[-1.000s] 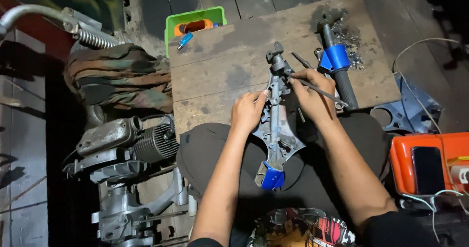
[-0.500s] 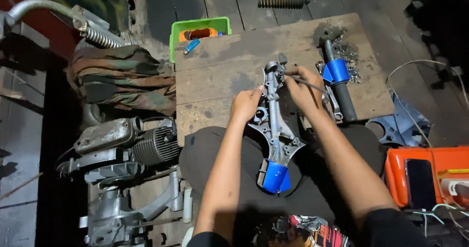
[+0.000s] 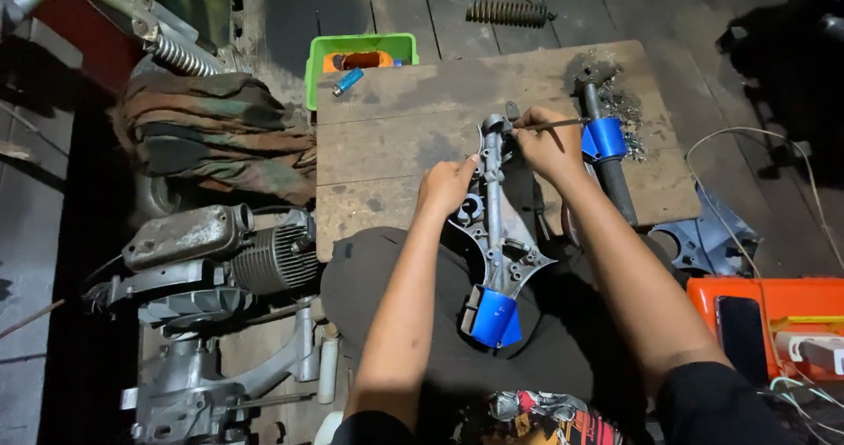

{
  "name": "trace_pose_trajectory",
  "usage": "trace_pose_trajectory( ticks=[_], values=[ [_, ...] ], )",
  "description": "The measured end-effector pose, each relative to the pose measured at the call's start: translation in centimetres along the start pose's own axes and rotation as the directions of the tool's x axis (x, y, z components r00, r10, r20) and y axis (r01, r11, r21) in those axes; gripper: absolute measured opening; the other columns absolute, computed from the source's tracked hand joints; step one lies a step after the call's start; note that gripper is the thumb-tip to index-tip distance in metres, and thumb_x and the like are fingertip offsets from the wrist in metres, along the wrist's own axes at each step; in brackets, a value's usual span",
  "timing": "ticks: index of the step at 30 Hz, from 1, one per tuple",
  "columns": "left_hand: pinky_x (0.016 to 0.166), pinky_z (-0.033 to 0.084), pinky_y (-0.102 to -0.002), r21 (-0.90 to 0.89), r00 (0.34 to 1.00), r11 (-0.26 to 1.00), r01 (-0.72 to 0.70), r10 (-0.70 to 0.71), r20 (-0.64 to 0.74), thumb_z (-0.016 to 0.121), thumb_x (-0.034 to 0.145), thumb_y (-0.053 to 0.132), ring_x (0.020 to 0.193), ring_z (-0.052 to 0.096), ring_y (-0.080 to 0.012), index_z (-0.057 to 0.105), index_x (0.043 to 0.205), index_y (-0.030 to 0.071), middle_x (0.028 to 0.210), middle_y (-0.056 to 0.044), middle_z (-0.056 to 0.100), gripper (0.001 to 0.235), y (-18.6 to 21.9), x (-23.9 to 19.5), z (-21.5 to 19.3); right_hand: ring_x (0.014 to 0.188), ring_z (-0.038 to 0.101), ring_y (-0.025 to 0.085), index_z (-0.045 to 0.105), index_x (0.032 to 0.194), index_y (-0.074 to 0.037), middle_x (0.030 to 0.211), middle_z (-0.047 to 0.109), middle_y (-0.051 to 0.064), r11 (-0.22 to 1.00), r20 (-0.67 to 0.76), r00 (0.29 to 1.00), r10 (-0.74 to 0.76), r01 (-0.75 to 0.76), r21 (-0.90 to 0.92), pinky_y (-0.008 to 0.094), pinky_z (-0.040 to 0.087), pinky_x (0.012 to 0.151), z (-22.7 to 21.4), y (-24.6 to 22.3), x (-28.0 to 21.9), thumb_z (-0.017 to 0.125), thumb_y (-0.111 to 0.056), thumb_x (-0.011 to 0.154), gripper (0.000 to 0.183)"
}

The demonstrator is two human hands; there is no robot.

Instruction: Using a small metal tool to scrape and clean the surface of a motorcycle engine casing on a workbench.

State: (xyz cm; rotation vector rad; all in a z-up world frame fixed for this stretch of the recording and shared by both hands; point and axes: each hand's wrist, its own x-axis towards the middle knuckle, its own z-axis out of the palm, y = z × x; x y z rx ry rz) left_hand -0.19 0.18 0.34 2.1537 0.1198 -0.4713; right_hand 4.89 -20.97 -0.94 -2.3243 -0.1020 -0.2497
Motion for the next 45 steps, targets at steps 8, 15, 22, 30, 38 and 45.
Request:
trace_pose_trajectory(
  ticks=[8,15,22,30,38,45],
  values=[
    [0.114,0.043,-0.055,-0.021,0.999,0.999,0.033,-0.033,0.017,0.045,0.099,0.058,0.137,0.053,-0.0438,0.072,0.129,0.007,0.131,-0.021,0.069,0.065,1.0,-0.9,-0.5,0.078,0.072,0.041,0.078,0.094,-0.006,0.080,0.073,0.020,0.999,-0.040,0.999,-0.005,0.003,-0.052,0.044,0.055,0.070,0.6,0.2,0.0,0.068,-0.008,0.091,0.011],
    [0.115,0.041,-0.054,-0.039,0.999,0.999,0.037,-0.037,0.015,0.047,0.100,0.060,0.139,0.051,-0.0431,0.071,0.132,0.010,0.132,-0.020,0.069,0.065,0.1,0.0,0.1,0.082,0.074,0.046,0.079,0.095,-0.004,0.086,0.076,0.021,0.980,0.062,0.995,-0.075,0.085,-0.181,0.051,0.058,0.077,-0.5,-1.4,0.0,0.067,-0.006,0.089,0.013],
    [0.117,0.039,-0.055,-0.057,0.999,0.998,0.031,-0.030,0.016,0.047,0.100,0.058,0.141,0.047,-0.0468,0.070,0.132,0.007,0.133,-0.023,0.068,0.065,0.6,-0.8,-0.3,0.090,0.073,0.047,0.079,0.097,-0.009,0.091,0.078,0.018,0.958,0.098,0.992,-0.081,0.104,-0.267,0.055,0.058,0.082,-0.7,-1.8,-0.2,0.072,-0.011,0.087,0.012],
    [0.118,0.038,-0.054,-0.047,0.999,0.998,0.037,-0.037,0.014,0.047,0.100,0.059,0.142,0.046,-0.0449,0.070,0.133,0.008,0.135,-0.022,0.067,0.065,0.7,-1.0,-0.2,0.094,0.073,0.049,0.077,0.097,-0.005,0.094,0.078,0.020,0.965,0.155,0.980,-0.123,0.155,-0.210,0.057,0.057,0.083,-1.4,-1.8,-0.4,0.073,-0.006,0.085,0.014],
    [0.117,0.041,-0.053,-0.004,1.000,1.000,0.017,-0.017,0.006,0.045,0.099,0.062,0.138,0.051,-0.0448,0.073,0.128,0.009,0.131,-0.022,0.069,0.067,-0.3,0.4,0.2,0.097,0.073,0.046,0.078,0.097,-0.006,0.094,0.078,0.019,0.971,0.189,0.979,-0.072,0.112,-0.209,0.054,0.055,0.093,-2.2,-2.4,-0.5,0.073,-0.007,0.090,0.009],
    [0.113,0.044,-0.053,-0.009,1.000,1.000,0.028,-0.028,-0.001,0.046,0.098,0.062,0.135,0.055,-0.0434,0.073,0.128,0.009,0.129,-0.021,0.070,0.066,-0.8,1.0,0.6,0.097,0.074,0.045,0.077,0.095,-0.008,0.092,0.079,0.017,0.976,0.186,0.978,-0.096,0.130,-0.177,0.052,0.056,0.089,-2.1,-1.6,-0.3,0.074,-0.006,0.090,0.006]
  ],
)
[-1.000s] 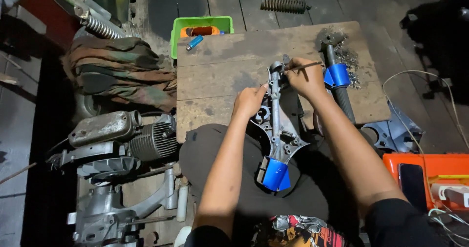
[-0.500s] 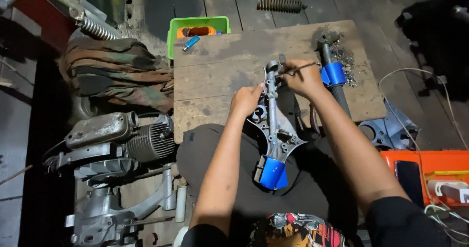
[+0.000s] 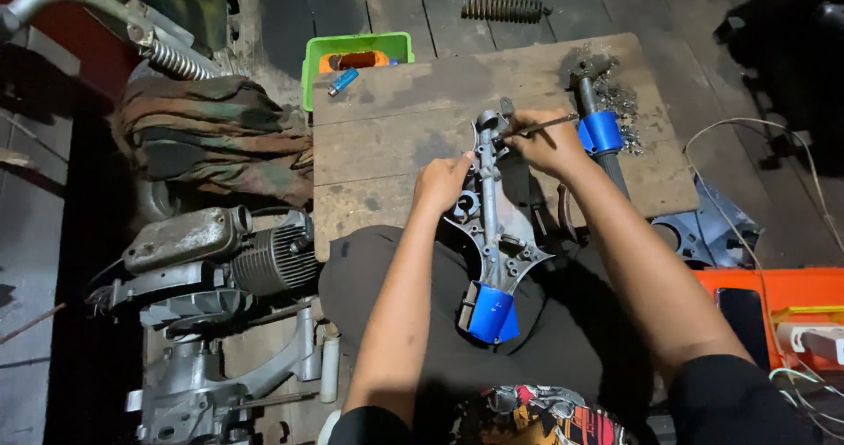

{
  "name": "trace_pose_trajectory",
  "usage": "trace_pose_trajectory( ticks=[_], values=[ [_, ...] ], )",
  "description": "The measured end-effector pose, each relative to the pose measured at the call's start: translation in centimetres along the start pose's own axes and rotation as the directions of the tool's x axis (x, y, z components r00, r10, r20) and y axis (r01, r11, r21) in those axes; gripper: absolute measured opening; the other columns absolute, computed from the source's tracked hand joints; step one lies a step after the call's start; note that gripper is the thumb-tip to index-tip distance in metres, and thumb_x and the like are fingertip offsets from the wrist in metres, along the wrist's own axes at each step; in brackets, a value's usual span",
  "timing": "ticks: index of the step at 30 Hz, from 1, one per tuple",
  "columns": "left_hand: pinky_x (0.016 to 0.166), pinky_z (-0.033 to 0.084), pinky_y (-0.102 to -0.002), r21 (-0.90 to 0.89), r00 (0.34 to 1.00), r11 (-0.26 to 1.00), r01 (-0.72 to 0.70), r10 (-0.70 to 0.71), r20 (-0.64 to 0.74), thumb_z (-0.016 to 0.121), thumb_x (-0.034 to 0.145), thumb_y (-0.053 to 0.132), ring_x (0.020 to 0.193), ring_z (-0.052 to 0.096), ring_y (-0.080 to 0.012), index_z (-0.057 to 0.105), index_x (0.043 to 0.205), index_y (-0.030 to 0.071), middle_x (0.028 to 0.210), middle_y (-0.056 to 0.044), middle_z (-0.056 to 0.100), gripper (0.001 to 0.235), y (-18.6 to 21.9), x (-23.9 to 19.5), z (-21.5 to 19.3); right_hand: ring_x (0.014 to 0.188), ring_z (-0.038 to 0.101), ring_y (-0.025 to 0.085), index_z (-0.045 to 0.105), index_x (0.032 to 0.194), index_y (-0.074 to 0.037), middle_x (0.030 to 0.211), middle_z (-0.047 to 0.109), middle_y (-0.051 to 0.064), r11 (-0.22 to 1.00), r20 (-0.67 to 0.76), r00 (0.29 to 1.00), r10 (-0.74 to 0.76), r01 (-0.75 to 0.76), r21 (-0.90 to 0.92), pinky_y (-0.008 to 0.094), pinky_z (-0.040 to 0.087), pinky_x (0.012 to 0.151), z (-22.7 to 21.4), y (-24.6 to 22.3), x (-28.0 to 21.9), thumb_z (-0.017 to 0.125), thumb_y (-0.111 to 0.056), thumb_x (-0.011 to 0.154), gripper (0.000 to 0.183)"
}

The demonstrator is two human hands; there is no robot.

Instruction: Using a small metal tool to scrape and clean the surface of a motorcycle engine casing on a workbench.

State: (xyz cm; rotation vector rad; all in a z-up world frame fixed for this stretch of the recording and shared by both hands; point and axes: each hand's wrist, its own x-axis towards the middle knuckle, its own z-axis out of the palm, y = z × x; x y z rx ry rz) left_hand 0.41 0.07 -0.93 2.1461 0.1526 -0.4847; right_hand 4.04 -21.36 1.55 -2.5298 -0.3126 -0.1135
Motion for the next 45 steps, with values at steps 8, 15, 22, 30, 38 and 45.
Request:
trace_pose_trajectory(
  ticks=[8,15,22,30,38,45],
  values=[
    [0.112,0.045,-0.053,0.020,1.000,1.000,0.006,-0.006,-0.011,0.047,0.098,0.063,0.134,0.056,-0.0431,0.074,0.126,0.010,0.128,-0.022,0.070,0.066,-1.2,1.9,0.8,0.095,0.075,0.044,0.078,0.099,-0.008,0.096,0.079,0.018,0.997,0.113,0.994,-0.008,0.016,-0.075,0.053,0.059,0.087,-1.2,-0.9,0.8,0.070,-0.006,0.093,0.010],
    [0.113,0.044,-0.053,0.009,1.000,1.000,0.011,-0.010,-0.010,0.046,0.099,0.063,0.135,0.055,-0.0440,0.072,0.131,0.008,0.129,-0.022,0.070,0.068,-0.3,0.2,0.3,0.099,0.073,0.046,0.078,0.112,-0.005,0.099,0.079,0.021,0.993,0.063,0.994,-0.091,0.095,-0.069,0.052,0.059,0.090,1.0,1.3,1.0,0.070,-0.003,0.087,0.026],
    [0.114,0.043,-0.054,0.034,1.000,0.999,0.003,-0.003,-0.010,0.044,0.099,0.062,0.136,0.054,-0.0445,0.072,0.127,0.008,0.130,-0.022,0.069,0.067,-0.6,0.4,0.4,0.100,0.073,0.044,0.078,0.108,-0.006,0.099,0.079,0.019,0.995,-0.006,0.996,-0.090,0.090,-0.046,0.054,0.056,0.093,0.5,1.1,0.5,0.073,-0.005,0.086,0.022],
    [0.115,0.041,-0.054,0.036,1.000,0.999,-0.009,0.009,-0.017,0.043,0.099,0.062,0.138,0.052,-0.0432,0.071,0.129,0.007,0.135,-0.021,0.067,0.069,-0.6,0.4,0.4,0.102,0.074,0.037,0.080,0.098,-0.014,0.096,0.080,0.012,0.999,0.067,0.998,-0.015,0.012,0.046,0.048,0.053,0.098,0.5,2.4,1.6,0.070,-0.006,0.093,0.014],
    [0.115,0.041,-0.054,0.052,0.999,0.998,-0.018,0.020,-0.026,0.043,0.100,0.060,0.137,0.053,-0.0437,0.072,0.129,0.006,0.133,-0.022,0.068,0.068,-0.3,0.4,0.4,0.104,0.073,0.040,0.076,0.095,-0.014,0.094,0.079,0.012,0.994,0.107,0.989,-0.099,0.103,-0.036,0.050,0.057,0.092,0.0,2.6,2.0,0.075,-0.010,0.087,0.009],
    [0.115,0.042,-0.053,0.030,0.999,1.000,-0.003,0.004,-0.042,0.045,0.099,0.063,0.136,0.054,-0.0438,0.072,0.129,0.009,0.132,-0.021,0.069,0.067,-0.4,-0.1,0.5,0.103,0.074,0.041,0.077,0.097,-0.010,0.096,0.080,0.015,0.998,0.093,0.994,-0.061,0.064,-0.024,0.051,0.056,0.092,0.8,1.8,2.0,0.073,-0.003,0.088,0.013]
  ],
)
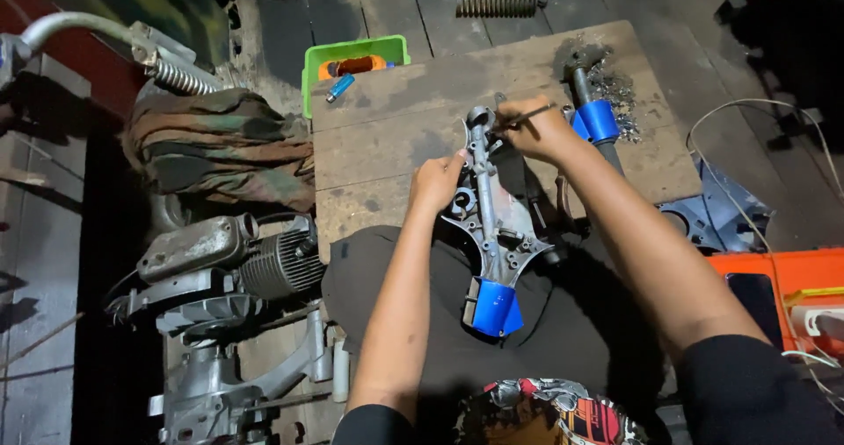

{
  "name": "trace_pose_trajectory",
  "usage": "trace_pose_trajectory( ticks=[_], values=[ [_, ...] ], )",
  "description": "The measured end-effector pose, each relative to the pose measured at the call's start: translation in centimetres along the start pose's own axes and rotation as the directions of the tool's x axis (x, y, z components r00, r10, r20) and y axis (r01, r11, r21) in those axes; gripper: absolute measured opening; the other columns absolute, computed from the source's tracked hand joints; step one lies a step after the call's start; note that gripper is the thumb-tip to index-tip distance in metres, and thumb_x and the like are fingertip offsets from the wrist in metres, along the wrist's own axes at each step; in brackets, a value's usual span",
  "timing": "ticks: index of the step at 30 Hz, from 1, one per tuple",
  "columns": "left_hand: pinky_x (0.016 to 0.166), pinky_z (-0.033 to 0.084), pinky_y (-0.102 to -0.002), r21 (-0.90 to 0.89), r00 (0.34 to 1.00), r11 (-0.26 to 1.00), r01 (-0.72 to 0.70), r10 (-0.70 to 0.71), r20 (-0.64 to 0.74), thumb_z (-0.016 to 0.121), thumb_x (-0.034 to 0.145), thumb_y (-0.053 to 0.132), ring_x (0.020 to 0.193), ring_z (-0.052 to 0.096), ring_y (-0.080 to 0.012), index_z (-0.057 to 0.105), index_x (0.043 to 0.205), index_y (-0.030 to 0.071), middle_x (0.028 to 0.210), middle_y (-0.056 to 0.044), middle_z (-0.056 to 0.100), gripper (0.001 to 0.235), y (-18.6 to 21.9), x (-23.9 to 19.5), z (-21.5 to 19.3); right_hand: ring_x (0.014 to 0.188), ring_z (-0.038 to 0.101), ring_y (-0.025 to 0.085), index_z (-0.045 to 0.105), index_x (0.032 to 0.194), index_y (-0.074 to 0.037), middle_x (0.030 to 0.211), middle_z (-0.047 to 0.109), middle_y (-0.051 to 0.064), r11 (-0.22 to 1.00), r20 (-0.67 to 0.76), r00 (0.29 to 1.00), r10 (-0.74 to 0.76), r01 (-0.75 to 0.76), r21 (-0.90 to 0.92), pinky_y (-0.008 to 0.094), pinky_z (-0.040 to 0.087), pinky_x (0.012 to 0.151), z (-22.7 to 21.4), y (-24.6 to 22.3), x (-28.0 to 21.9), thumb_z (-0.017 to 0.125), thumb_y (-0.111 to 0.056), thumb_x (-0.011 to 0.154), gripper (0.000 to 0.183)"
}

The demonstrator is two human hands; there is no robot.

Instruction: Using a small metal tool to scrape and clean the surface of a motorcycle engine casing on a workbench.

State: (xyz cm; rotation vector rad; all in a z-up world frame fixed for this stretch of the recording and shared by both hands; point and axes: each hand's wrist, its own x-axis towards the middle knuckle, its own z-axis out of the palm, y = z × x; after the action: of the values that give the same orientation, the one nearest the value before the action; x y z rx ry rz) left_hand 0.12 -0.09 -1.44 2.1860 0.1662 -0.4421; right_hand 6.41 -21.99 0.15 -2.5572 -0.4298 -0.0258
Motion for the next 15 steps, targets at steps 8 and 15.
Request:
trace_pose_trajectory(
  ticks=[8,15],
  values=[
    [0.114,0.042,-0.053,0.002,1.000,1.000,0.000,0.000,0.019,0.043,0.099,0.063,0.137,0.053,-0.0438,0.071,0.130,0.007,0.133,-0.023,0.068,0.070,0.1,0.2,0.0,0.101,0.073,0.045,0.078,0.118,-0.004,0.106,0.078,0.024,0.999,0.045,0.998,-0.036,0.037,-0.017,0.050,0.062,0.084,-0.2,-0.7,0.3,0.071,-0.003,0.088,0.031],
    [0.112,0.045,-0.051,-0.011,1.000,1.000,0.025,-0.025,0.018,0.045,0.098,0.063,0.134,0.057,-0.0406,0.071,0.130,0.008,0.131,-0.020,0.070,0.068,0.2,-0.3,-0.3,0.086,0.074,0.036,0.076,0.106,-0.011,0.086,0.073,0.010,0.966,-0.151,0.986,-0.064,0.023,-0.259,0.049,0.061,0.072,-1.8,-6.2,-3.8,0.075,-0.025,0.086,0.024]
  ],
)
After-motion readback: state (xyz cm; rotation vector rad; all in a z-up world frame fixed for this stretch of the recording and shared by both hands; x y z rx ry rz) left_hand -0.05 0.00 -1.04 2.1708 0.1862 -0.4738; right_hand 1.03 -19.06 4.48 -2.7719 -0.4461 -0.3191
